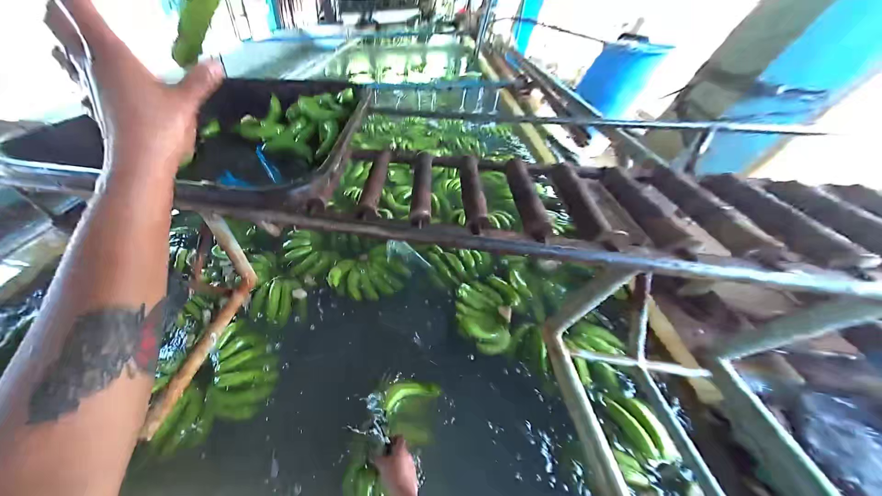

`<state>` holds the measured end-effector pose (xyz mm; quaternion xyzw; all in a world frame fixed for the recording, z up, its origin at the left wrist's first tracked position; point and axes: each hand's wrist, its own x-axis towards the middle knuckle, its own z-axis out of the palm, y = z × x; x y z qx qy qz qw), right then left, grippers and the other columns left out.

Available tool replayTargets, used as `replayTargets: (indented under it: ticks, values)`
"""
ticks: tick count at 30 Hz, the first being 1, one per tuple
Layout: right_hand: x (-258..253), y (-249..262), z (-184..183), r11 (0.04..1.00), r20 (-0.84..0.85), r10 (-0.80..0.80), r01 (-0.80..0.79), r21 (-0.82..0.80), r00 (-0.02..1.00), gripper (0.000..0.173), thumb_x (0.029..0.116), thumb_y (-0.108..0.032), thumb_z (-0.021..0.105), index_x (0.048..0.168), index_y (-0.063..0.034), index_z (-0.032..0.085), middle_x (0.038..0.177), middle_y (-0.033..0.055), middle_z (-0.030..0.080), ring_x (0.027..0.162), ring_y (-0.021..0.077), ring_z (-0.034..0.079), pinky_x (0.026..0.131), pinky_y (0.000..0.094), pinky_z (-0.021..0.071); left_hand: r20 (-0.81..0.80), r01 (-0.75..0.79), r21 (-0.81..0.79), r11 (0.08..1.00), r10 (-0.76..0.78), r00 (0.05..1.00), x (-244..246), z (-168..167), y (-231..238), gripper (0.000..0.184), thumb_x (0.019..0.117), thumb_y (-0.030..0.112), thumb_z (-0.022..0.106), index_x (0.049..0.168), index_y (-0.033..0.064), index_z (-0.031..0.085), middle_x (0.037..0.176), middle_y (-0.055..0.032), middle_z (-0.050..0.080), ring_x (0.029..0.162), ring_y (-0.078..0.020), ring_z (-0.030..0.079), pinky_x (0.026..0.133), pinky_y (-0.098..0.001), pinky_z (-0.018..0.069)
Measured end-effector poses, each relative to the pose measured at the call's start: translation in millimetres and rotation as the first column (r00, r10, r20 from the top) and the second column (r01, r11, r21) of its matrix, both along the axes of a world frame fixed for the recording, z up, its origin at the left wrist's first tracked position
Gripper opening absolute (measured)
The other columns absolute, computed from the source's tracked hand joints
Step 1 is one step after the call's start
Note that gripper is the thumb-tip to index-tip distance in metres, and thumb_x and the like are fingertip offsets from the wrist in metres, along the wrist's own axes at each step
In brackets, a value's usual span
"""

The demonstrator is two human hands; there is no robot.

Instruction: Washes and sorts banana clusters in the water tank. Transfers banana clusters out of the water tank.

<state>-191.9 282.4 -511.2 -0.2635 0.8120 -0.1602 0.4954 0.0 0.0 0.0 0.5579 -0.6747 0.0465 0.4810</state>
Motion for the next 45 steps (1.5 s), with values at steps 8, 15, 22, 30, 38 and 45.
replayTargets:
  ticks: [8, 15, 22, 30, 38, 45]
  values:
    - [-9.6, 2.4, 17.0, 0.972, -0.022, 0.178, -0.179, -0.155, 0.984, 0.062, 0.0863, -0.022, 0.079, 0.141, -0.0074, 0.055, 0.129, 0.0205, 0.066, 0.114, 0.0387, 0.067, 0.097, 0.0616, 0.0533, -0.521, 0.633, 0.492, 0.598, -0.38, 0.764, 26.7, -279.1, 133.3, 0.061, 0.0966, 0.033, 0.061, 0.148, 0.0027, 0.045, 0.145, -0.0133, 0.056, 0.13, -0.0226, 0.058, 0.103, -0.0386, 0.0532]
    - [-22.3, 25.7, 74.4, 0.728, -0.124, 0.67, -0.681, -0.083, 0.732, 0.07, 0.0932, -0.019, 0.073, 0.157, -0.0232, 0.045, 0.145, 0.0233, 0.054, 0.106, 0.0456, 0.068, 0.087, 0.0664, 0.055, -0.619, 0.681, 0.732, -0.012, 0.405, 0.673, 21.2, -438.7, 182.6, 0.06, 0.1099, 0.053, 0.022, 0.163, 0.0261, 0.015, 0.161, -0.0171, 0.036, 0.139, -0.0419, 0.046, 0.098, -0.0682, 0.0478]
    - [-75.9, 116.3, 84.9, 0.915, 0.031, 0.402, -0.401, -0.045, 0.915, 0.034, 0.1025, -0.02, 0.06, 0.132, -0.0031, 0.064, 0.112, 0.0208, 0.071, 0.101, 0.0351, 0.069, 0.093, 0.0556, 0.0542, -0.58, 0.636, 0.758, 0.145, 0.597, 0.555, 20.6, -525.1, 258.5, 0.051, 0.1088, 0.033, 0.047, 0.152, 0.0063, 0.037, 0.138, -0.0176, 0.058, 0.118, -0.0253, 0.062, 0.095, -0.044, 0.055]
    - [-73.9, 103.4, 59.3, 0.978, -0.082, -0.048, 0.03, -0.205, 0.995, 0.035, 0.1101, -0.024, 0.044, 0.119, 0.0032, 0.064, 0.086, 0.0122, 0.07, 0.078, 0.0244, 0.069, 0.077, 0.046, 0.057, -0.638, 0.752, 0.633, 0.184, 0.675, 0.371, -21.9, -483.1, 304.4, 0.03, 0.1061, 0.014, 0.041, 0.134, 0.0044, 0.045, 0.11, -0.0125, 0.067, 0.094, -0.0219, 0.07, 0.079, -0.0391, 0.061]
    - [-76.4, 60.0, 56.9, 0.98, -0.362, -0.128, 0.061, -0.191, 0.923, 0.034, 0.1105, -0.031, 0.046, 0.119, -0.0032, 0.065, 0.087, 0.0207, 0.071, 0.086, 0.0408, 0.071, 0.079, 0.0614, 0.0539, -0.471, 0.708, 0.687, 0.166, 0.844, 0.258, -93.1, -412.9, 306.5, 0.04, 0.1065, 0.02, 0.046, 0.143, 0.005, 0.04, 0.13, -0.0206, 0.056, 0.106, -0.0307, 0.065, 0.083, -0.0436, 0.0589]
    - [-77.0, 32.4, 69.4, 0.996, -0.436, 0.028, -0.063, -0.066, 0.9, 0.039, 0.1127, -0.032, 0.038, 0.132, -0.0033, 0.056, 0.099, 0.0251, 0.071, 0.095, 0.0468, 0.07, 0.076, 0.0634, 0.0549, -0.415, 0.689, 0.694, 0.21, 0.898, 0.145, -116.8, -395.9, 299.4, 0.049, 0.1053, 0.023, 0.05, 0.15, 0.0098, 0.034, 0.142, -0.0207, 0.047, 0.118, -0.0339, 0.059, 0.09, -0.045, 0.0571]
